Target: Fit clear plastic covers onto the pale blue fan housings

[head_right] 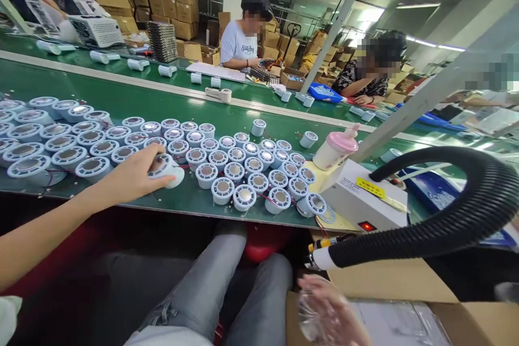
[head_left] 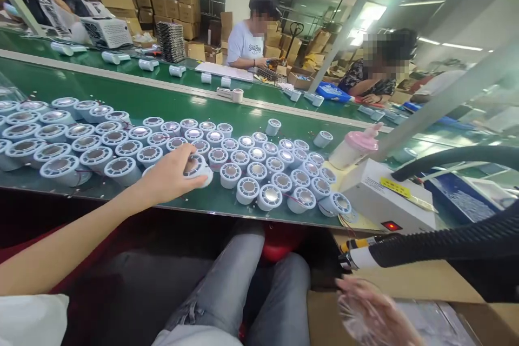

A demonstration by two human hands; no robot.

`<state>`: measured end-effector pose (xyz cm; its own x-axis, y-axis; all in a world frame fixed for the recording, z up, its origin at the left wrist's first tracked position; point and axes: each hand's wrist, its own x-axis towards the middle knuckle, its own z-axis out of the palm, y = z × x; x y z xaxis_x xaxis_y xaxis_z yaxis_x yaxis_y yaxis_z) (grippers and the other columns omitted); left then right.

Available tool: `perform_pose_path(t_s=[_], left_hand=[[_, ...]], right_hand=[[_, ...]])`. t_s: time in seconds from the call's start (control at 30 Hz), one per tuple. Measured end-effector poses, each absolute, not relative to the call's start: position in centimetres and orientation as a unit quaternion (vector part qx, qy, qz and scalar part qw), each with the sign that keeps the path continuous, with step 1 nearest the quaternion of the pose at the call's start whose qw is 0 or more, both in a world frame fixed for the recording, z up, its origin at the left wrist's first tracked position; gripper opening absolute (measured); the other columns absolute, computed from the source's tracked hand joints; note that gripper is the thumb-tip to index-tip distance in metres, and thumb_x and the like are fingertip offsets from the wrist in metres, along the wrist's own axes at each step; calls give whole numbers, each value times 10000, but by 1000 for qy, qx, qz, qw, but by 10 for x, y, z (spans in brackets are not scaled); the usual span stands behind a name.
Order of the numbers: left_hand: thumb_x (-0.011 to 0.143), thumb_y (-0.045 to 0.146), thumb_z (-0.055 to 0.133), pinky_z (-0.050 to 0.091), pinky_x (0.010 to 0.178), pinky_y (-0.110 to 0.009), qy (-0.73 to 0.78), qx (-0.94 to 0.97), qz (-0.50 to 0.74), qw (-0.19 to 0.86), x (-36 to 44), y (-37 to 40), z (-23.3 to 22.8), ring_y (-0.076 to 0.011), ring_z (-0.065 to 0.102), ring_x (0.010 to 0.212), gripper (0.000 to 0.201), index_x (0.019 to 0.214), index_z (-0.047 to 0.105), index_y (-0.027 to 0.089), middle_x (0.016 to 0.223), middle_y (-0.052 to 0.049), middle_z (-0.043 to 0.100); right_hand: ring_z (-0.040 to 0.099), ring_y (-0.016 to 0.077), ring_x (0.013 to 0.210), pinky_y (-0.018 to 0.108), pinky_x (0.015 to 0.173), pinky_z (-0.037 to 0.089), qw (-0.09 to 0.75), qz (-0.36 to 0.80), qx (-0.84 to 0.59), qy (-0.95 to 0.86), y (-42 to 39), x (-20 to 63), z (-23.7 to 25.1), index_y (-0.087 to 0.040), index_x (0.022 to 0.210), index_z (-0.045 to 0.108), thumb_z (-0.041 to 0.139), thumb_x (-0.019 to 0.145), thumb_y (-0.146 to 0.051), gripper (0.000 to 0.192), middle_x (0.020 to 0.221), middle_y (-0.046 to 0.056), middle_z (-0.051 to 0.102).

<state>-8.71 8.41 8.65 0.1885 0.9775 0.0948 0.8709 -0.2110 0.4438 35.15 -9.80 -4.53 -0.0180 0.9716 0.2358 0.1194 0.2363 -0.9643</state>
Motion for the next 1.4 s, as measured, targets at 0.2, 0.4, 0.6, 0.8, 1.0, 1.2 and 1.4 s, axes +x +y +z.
perform_pose_path(t_s=[0.2,0.4,0.6,0.8,1.0,1.2,1.4], left_hand=[[764,484,440,298,424,-186,384,615,177,665,-38,49,46,-97,437,514,359,858,515,145,692,-7,513],[866,433,473,372,450,-179,300,668,36,680,-1,32,19,-105,493,595,326,1014,592,168,790,-10,563],[854,374,593,429,820,-269,297,799,145,502,2,21,18,-158,563,901,245,1010,633,191,986,-32,604],[578,459,824,470,836,-325,325,790,212,475,5,14,-3,-201,552,956,628,1131,630,233,1031,-49,518],[663,339,795,428,983,-397,222,814,174,507,5,17,-8,-253,528,1142,657,1269,558,246,1225,-104,545],[696,302,770,509,887,-349,270,659,179,679,8,8,-4,-224,599,1067,660,1290,498,209,1268,-114,566],[701,331,767,525,812,-320,284,640,155,697,6,5,1,-205,630,970,689,1321,484,234,1206,-102,615]], right_hand=[[595,284,1094,382,861,548,313,193,-468,-804,-77,225,0,-282,1342,499,489,918,-445,455,1232,129,568],[568,342,1023,472,742,558,231,-7,-540,-809,-58,200,8,-274,1264,569,621,846,-263,421,1294,169,493],[594,252,1000,374,809,529,272,254,-552,-746,-59,206,4,-203,760,642,765,712,-174,135,1152,95,531],[606,184,888,299,752,491,381,390,-556,-627,-61,202,5,-191,703,642,573,854,-271,184,1031,79,567],[618,201,836,267,630,498,464,462,-563,-505,-58,206,3,-187,521,611,627,766,-263,257,865,66,625],[583,284,1146,438,952,493,426,451,-502,-602,-62,220,3,-231,920,720,739,745,-271,181,1200,98,643],[547,269,1208,427,999,481,397,356,-489,-690,-76,226,-3,-255,1134,631,717,796,-268,349,1270,94,610]])
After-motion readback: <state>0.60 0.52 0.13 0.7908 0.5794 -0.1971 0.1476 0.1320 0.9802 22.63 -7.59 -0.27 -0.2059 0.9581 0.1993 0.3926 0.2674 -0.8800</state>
